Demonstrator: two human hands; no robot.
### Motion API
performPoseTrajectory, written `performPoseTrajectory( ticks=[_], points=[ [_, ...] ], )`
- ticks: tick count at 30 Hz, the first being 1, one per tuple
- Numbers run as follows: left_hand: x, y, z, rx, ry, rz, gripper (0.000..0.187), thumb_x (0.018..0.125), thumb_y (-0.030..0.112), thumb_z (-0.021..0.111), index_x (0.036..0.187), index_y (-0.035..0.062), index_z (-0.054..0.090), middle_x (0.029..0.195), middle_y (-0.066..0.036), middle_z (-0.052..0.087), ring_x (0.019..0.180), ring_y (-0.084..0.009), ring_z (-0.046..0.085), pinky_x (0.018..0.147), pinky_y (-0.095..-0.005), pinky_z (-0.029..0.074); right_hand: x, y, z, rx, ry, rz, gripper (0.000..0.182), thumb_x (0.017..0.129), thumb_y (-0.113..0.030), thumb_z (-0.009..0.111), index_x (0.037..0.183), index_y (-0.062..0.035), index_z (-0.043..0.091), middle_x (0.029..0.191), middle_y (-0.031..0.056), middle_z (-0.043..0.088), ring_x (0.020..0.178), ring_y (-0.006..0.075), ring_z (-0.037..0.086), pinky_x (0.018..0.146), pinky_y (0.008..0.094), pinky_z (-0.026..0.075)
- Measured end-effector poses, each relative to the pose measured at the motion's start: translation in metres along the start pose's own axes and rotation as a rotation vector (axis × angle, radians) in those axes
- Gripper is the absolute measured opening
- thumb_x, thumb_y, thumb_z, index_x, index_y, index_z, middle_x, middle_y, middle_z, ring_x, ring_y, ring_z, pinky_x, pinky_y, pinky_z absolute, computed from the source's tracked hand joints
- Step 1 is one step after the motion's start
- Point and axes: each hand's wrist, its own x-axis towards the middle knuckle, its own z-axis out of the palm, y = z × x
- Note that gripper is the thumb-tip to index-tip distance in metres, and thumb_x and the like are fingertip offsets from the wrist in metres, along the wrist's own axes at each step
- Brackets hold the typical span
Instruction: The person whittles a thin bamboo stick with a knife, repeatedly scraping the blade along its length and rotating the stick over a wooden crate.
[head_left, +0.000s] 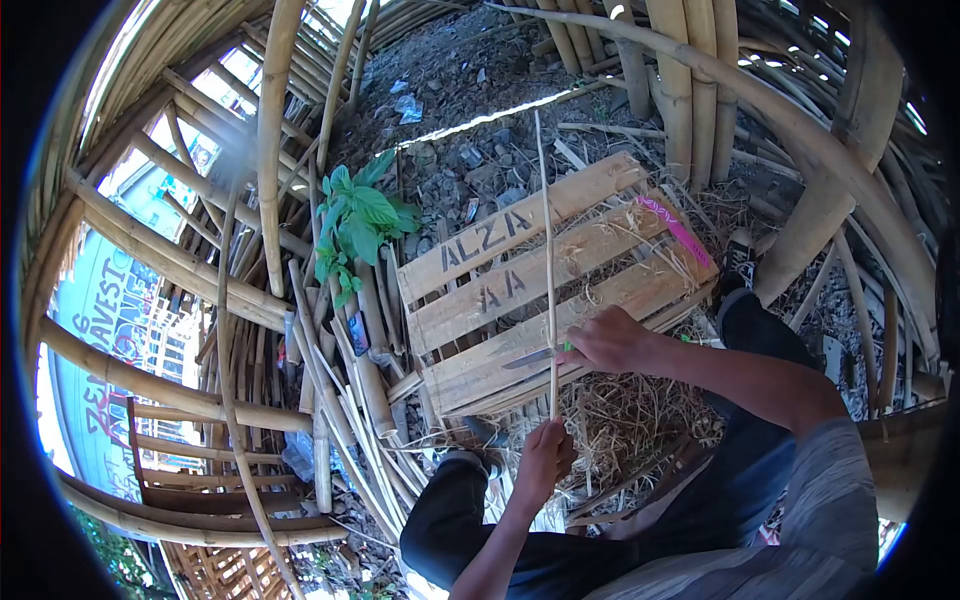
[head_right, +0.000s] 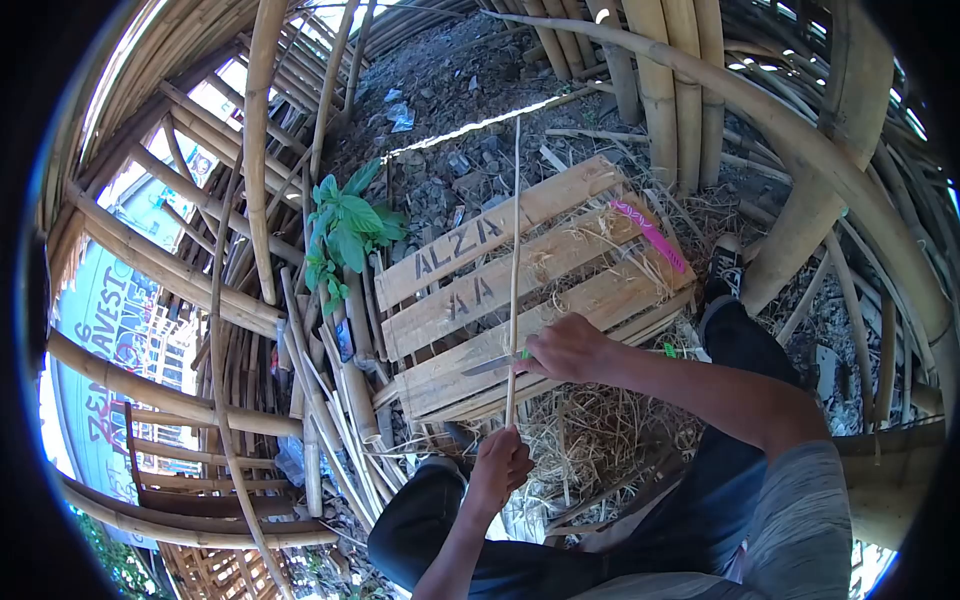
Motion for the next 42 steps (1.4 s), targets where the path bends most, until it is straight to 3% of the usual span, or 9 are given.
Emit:
performPoseTrajectory(
  ticks=[2, 5, 7, 10, 16, 31, 33, 36, 42],
  points=[
    [-0.001, 0.002, -0.004, 0.018, -0.024, -0.008, 0.03, 0.095, 0.024, 0.035, 0.067, 0.0122, 0.033, 0.051, 0.004, 0.029, 0.04, -0.0039, 0.024, 0.033, -0.0204, 0.018, -0.003, 0.0, 0.002, 0.004, 0.006, 0.016, 0.052, 0.083, -0.05, 0.052, 0.068, -0.0009, 0.059, 0.056, 0.0159, 0.058, 0.052, 0.0298, 0.06, 0.052, 0.0392, 0.048],
    [0.005, 0.001, -0.006, -0.244, -0.16, -0.107, 0.029, 0.096, 0.03, 0.035, 0.077, 0.0095, 0.042, 0.052, 0.004, 0.029, 0.04, -0.0047, 0.025, 0.033, -0.0189, 0.021, -0.008, 0.01, 0.0, 0.254, -0.187, 0.09, 0.044, 0.082, -0.044, 0.056, 0.074, -0.0008, 0.057, 0.056, 0.015, 0.057, 0.045, 0.0265, 0.056, 0.045, 0.0361, 0.046],
    [0.007, -0.002, -0.009, -0.41, -0.245, -0.143, 0.029, 0.097, 0.032, 0.034, 0.082, 0.0089, 0.044, 0.053, 0.004, 0.028, 0.041, -0.0047, 0.026, 0.033, -0.0183, 0.021, -0.007, 0.01, -0.009, 0.59, -0.443, 0.385, 0.038, 0.077, -0.036, 0.057, 0.078, 0.0018, 0.06, 0.063, 0.0188, 0.06, 0.056, 0.0314, 0.06, 0.056, 0.0388, 0.047],
    [0.014, -0.01, -0.012, -0.805, -0.503, -0.267, 0.029, 0.098, 0.031, 0.032, 0.08, 0.0093, 0.04, 0.055, 0.003, 0.029, 0.043, -0.0045, 0.027, 0.033, -0.0176, 0.022, -0.009, 0.01, 0.001, 0.651, -0.448, 0.431, 0.032, 0.074, -0.029, 0.057, 0.076, 0.0027, 0.059, 0.061, 0.0189, 0.059, 0.056, 0.0322, 0.059, 0.057, 0.0396, 0.046],
    [0.012, -0.009, -0.009, -0.861, -0.481, -0.256, 0.027, 0.097, 0.028, 0.035, 0.079, 0.0087, 0.035, 0.058, 0.003, 0.027, 0.045, -0.0038, 0.027, 0.033, -0.0141, 0.024, -0.013, -0.01, 0.009, 0.283, -0.362, 0.308, 0.03, 0.071, -0.026, 0.058, 0.068, 0.004, 0.06, 0.065, 0.022, 0.06, 0.064, 0.0364, 0.061, 0.062, 0.044, 0.049],
    [0.007, -0.017, 0.003, -0.67, -0.274, -0.185, 0.027, 0.096, 0.03, 0.038, 0.076, 0.0128, 0.036, 0.056, 0.004, 0.026, 0.042, -0.0035, 0.022, 0.034, -0.0165, 0.019, -0.015, -0.026, 0.015, 0.179, -0.384, 0.194, 0.028, 0.07, -0.025, 0.058, 0.069, 0.0026, 0.061, 0.066, 0.0221, 0.061, 0.067, 0.0367, 0.062, 0.062, 0.0442, 0.05],
    [0.005, -0.019, 0.004, -0.633, -0.266, -0.169, 0.026, 0.096, 0.03, 0.038, 0.077, 0.0128, 0.036, 0.056, 0.004, 0.026, 0.042, -0.0036, 0.022, 0.034, -0.0166, 0.019, -0.001, -0.002, 0.018, 0.212, -0.363, 0.531, 0.028, 0.074, -0.025, 0.058, 0.072, 0.002, 0.062, 0.066, 0.0202, 0.061, 0.066, 0.0342, 0.063, 0.06, 0.0429, 0.051],
    [0.001, -0.018, 0.009, -0.579, -0.264, -0.157, 0.026, 0.096, 0.03, 0.04, 0.077, 0.013, 0.037, 0.057, 0.004, 0.026, 0.043, -0.0035, 0.022, 0.033, -0.0164, 0.019, 0.005, 0.038, 0.008, 0.079, -0.14, 0.597, 0.027, 0.077, -0.025, 0.057, 0.075, 0.0016, 0.062, 0.065, 0.0189, 0.061, 0.065, 0.0322, 0.063, 0.058, 0.0419, 0.051],
    [0.01, -0.011, -0.007, -0.638, -0.262, -0.2, 0.027, 0.097, 0.032, 0.037, 0.078, 0.013, 0.037, 0.056, 0.005, 0.025, 0.042, -0.0035, 0.022, 0.033, -0.0164, 0.017, -0.015, -0.025, 0.008, 0.191, -0.389, 0.35, 0.027, 0.07, -0.025, 0.058, 0.069, 0.0024, 0.061, 0.062, 0.0205, 0.06, 0.064, 0.0352, 0.063, 0.059, 0.0437, 0.05]
  ],
)
